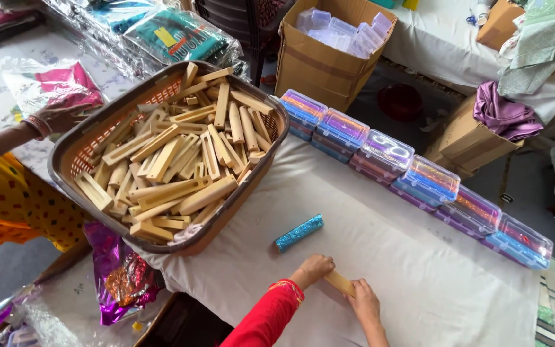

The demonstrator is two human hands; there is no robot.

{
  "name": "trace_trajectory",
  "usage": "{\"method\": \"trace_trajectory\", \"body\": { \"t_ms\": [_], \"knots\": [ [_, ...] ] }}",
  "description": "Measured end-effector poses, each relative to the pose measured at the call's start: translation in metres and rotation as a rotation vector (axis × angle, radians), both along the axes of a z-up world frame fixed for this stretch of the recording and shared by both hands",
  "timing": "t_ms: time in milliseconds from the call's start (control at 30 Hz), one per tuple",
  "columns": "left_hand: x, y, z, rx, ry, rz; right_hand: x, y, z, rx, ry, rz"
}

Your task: Wrapping small wooden incense holders in blue decorative film on a workspace table.

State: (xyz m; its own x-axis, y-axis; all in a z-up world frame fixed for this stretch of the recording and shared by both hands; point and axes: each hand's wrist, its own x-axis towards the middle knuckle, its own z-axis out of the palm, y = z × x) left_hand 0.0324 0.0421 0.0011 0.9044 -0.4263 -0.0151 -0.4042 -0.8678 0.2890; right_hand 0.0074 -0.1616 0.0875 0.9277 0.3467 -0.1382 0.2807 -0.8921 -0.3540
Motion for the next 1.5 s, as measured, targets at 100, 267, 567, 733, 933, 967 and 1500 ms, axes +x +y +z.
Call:
{"method": "trace_trajectory", "body": {
  "t_ms": [100,267,567,733,933,967,1500],
  "knots": [
    [0.003,0.007,0.011,0.079,0.036,-0.041,0.004,-0.010,-0.024,0.041,-0.038,0.018],
    [0.007,0.002,-0.008,0.094,-0.031,-0.034,0.008,-0.009,-0.031,0.000,0.010,-0.022],
    [-0.009,0.006,0.025,0.031,-0.009,-0.018,0.002,0.002,-0.006,0.003,0.004,-0.037],
    [-0.013,0.007,0.031,-0.020,0.076,0.014,-0.001,0.006,0.008,0.008,0.032,-0.023],
    [-0.006,0.004,0.012,-0.054,0.032,-0.020,0.005,0.004,0.011,0.011,0.080,-0.066],
    [-0.007,0.006,0.010,-0.071,0.017,-0.006,0.005,0.004,0.013,0.043,0.100,-0.073],
    [-0.003,0.018,0.035,-0.041,0.074,-0.101,0.005,-0.010,0.023,-0.098,0.156,-0.125]
  ]
}}
